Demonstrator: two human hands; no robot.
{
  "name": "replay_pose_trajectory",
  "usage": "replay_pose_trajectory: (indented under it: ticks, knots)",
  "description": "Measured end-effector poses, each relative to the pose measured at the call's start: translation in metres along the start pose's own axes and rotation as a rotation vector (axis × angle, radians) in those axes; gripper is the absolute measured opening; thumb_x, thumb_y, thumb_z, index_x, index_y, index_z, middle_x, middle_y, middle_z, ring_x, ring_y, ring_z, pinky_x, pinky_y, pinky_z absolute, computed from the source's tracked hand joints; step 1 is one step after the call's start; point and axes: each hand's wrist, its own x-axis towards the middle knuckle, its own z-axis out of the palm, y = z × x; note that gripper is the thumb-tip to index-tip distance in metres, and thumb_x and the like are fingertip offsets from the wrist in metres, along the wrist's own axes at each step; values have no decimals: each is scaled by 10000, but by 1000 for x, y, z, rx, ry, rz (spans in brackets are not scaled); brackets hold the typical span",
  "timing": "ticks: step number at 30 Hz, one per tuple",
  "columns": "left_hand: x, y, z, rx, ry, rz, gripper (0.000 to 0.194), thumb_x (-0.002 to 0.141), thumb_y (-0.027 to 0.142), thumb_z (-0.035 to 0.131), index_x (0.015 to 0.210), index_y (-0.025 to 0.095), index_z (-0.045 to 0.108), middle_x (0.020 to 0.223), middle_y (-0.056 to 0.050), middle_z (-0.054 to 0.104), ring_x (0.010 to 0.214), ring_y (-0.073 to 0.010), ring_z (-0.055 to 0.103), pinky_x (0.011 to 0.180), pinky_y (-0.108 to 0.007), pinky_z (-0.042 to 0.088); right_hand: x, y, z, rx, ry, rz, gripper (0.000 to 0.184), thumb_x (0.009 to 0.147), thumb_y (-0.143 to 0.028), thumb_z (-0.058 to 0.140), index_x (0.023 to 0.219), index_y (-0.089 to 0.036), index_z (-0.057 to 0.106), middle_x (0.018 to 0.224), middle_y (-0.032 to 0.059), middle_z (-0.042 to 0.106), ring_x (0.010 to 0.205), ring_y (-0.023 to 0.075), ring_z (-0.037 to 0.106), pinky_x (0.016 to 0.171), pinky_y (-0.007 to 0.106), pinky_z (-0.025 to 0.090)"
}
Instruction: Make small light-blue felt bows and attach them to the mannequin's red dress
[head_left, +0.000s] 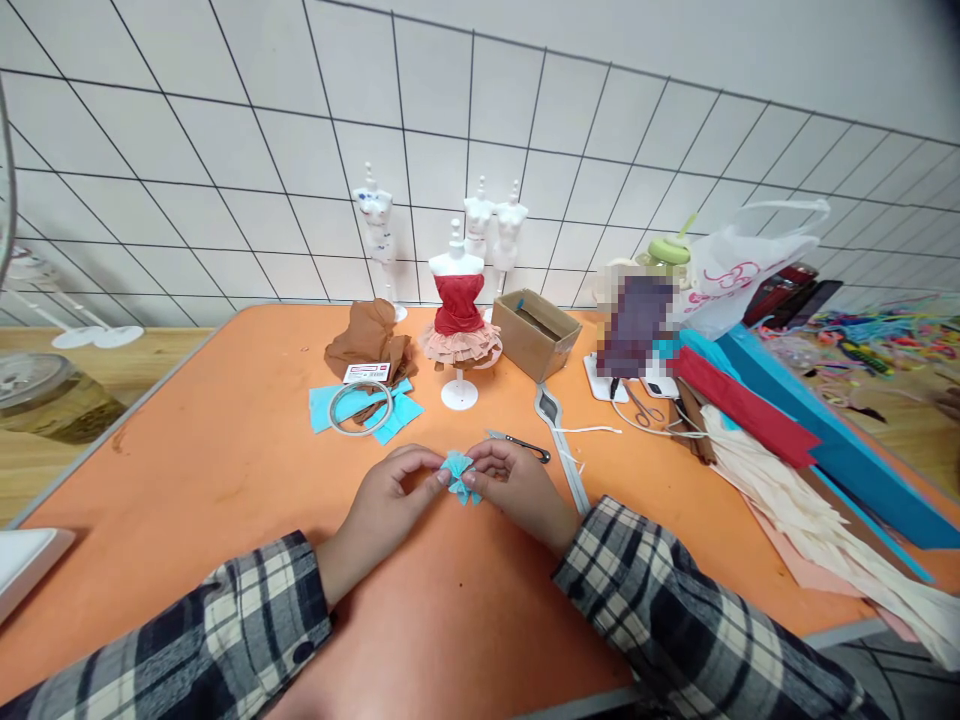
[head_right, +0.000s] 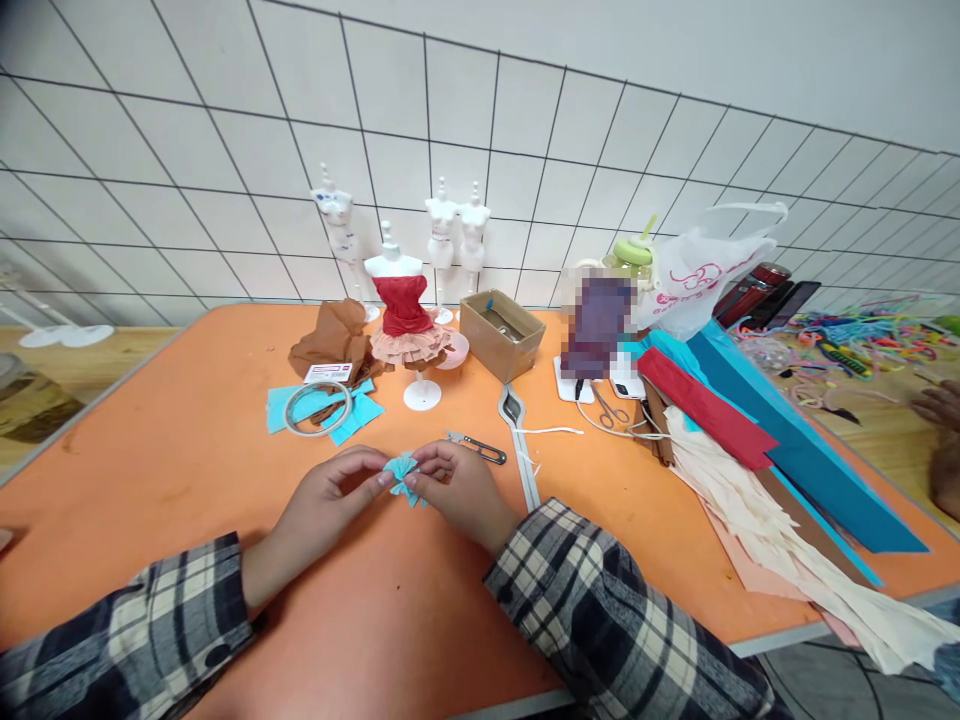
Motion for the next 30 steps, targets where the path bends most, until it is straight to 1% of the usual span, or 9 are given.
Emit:
replay_pose_trajectory:
  ticks: [4, 8, 11, 13, 16, 20, 25, 27, 30]
  knots:
    - [-1, 0, -1, -15, 25, -34, 294, 843, 424, 626, 1038, 206, 661, 1045, -74, 705, 971, -226, 647, 863, -355, 507, 1, -1, -1, 17, 15, -3, 279, 710, -320, 731, 914, -180, 601, 740, -3, 670, 648, 122, 631, 638, 261, 508]
    - [-1, -1, 0, 23, -11, 41, 217, 830, 411, 636, 801, 197, 660, 905, -62, 691, 900, -214, 635, 813, -330, 513, -1, -6, 1, 7, 30, 77, 290, 708, -359, 716, 892, -189, 570, 683, -18, 660, 548, 108, 593, 504, 217, 453]
    - [-1, -2, 0, 19, 38, 58, 196, 829, 386, 640, 772, 200, 663, 881, -51, 685, 861, -198, 635, 815, -320, 506, -3, -7, 3, -31, 13, 115, 287, 716, -393, 701, 859, -193, 553, 671, -13, 645, 558, 123, 598, 430, 193, 395]
    - [0, -1, 0, -10, 65, 44, 180, 825, 374, 645, 778, 202, 668, 873, -46, 686, 834, -192, 638, 813, -322, 507, -3, -6, 4, -74, -23, 68, 262, 719, -379, 702, 834, -192, 558, 700, -7, 639, 600, 122, 596, 462, 200, 414]
    - [0, 0, -1, -59, -4, 43, 184, 830, 358, 631, 747, 198, 665, 857, -50, 682, 828, -194, 639, 799, -320, 511, -4, -5, 4, -121, -37, -33, 240, 701, -327, 729, 820, -192, 571, 724, -19, 613, 621, 102, 564, 556, 219, 458]
    - [-2, 3, 0, -111, -34, 38, 177, 839, 365, 622, 856, 195, 669, 911, -63, 693, 876, -205, 647, 828, -330, 512, -3, -5, 3, -77, -44, 40, 249, 714, -360, 722, 797, -194, 556, 657, -30, 576, 554, 105, 534, 479, 216, 429]
    - [-4, 6, 2, -27, -60, 67, 182, 849, 375, 619, 863, 200, 669, 923, -63, 694, 893, -205, 640, 840, -331, 503, -3, -2, 6, -22, -23, -36, 231, 719, -339, 730, 779, -190, 563, 708, -15, 602, 657, 121, 588, 638, 256, 502]
    - [-4, 7, 2, 7, -90, 111, 191, 874, 359, 588, 809, 203, 678, 903, -62, 695, 892, -202, 632, 839, -324, 495, -6, -4, 5, -42, -16, -71, 226, 746, -311, 702, 898, -193, 585, 845, 17, 633, 700, 122, 600, 644, 254, 508]
    - [-4, 8, 1, 4, -134, 159, 189, 880, 331, 579, 787, 206, 685, 892, -56, 696, 892, -198, 626, 830, -310, 483, -12, -13, -1, -194, -123, -215, 472, 782, -240, 662, 1237, -252, 535, 1235, 90, 574, 889, 155, 624, 623, 236, 511]
